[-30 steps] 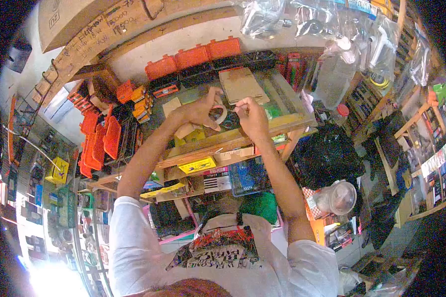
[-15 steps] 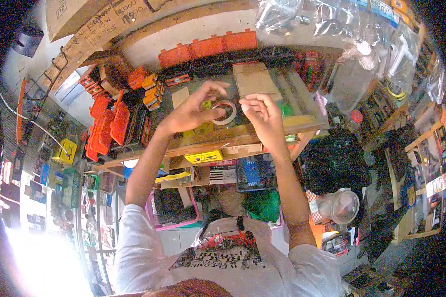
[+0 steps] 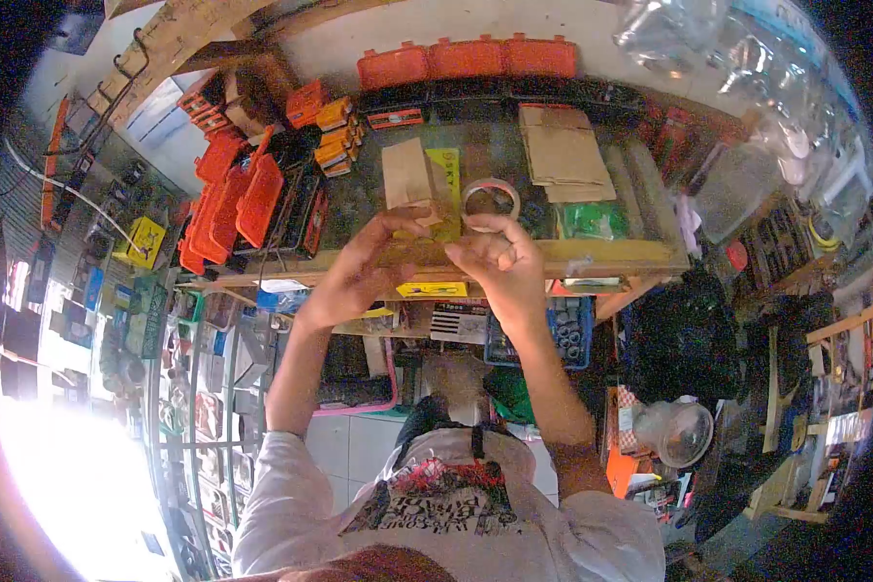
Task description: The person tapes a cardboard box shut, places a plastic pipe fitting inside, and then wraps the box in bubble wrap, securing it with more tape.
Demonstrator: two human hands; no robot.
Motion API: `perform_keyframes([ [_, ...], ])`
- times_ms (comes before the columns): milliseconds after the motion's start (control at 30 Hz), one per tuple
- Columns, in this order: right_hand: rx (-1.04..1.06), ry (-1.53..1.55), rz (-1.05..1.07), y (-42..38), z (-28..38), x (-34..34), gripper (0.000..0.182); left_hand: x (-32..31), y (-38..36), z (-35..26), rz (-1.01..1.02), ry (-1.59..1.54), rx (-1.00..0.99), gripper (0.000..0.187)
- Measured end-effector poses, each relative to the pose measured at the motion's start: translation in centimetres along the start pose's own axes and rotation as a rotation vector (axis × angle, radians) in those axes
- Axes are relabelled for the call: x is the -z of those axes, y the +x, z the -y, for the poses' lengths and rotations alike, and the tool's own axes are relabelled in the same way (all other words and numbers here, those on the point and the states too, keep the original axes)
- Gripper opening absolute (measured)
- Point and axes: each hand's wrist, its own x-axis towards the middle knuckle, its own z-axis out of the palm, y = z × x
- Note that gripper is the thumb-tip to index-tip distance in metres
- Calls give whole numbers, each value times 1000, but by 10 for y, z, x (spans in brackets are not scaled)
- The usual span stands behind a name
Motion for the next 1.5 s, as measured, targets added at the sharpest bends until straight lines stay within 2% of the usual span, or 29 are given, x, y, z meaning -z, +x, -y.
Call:
perform_keyframes([
  [400, -10, -23, 72, 18, -25, -37, 48, 29, -28, 31, -112, -48, 57, 44],
  [500, -47, -129, -32, 21, -26, -40, 42, 33, -24, 35, -122, -61, 53, 41],
  [633, -26, -76, -147, 26, -30, -46, 33, 39, -14, 34, -161, -6, -4, 38],
  [700, -40, -2, -198, 26, -32, -49, 30, 43, -9, 35, -209, 291, -54, 37],
  [733, -41, 36, -231, 25, -34, -53, 30, 45, -5, 37, -231, 441, -81, 37],
  [833, -65, 116, -356, 21, -44, -67, 33, 45, 9, 46, -287, 427, -133, 33],
  [967, -97, 202, -527, 16, -51, -87, 41, 49, 30, 66, -329, 541, -94, 21],
  [1100, -125, 194, -574, 17, -57, -96, 47, 51, 43, 77, -354, 549, -87, 18],
  [1200, -68, 202, -610, 22, -64, -96, 47, 56, 47, 79, -325, 588, -118, 19],
  [1433, -68, 216, -637, 24, -72, -103, 40, 58, 51, 74, -308, 723, -80, 17],
  [1500, -61, 195, -655, 24, -75, -104, 39, 58, 52, 77, -319, 737, -130, 17],
])
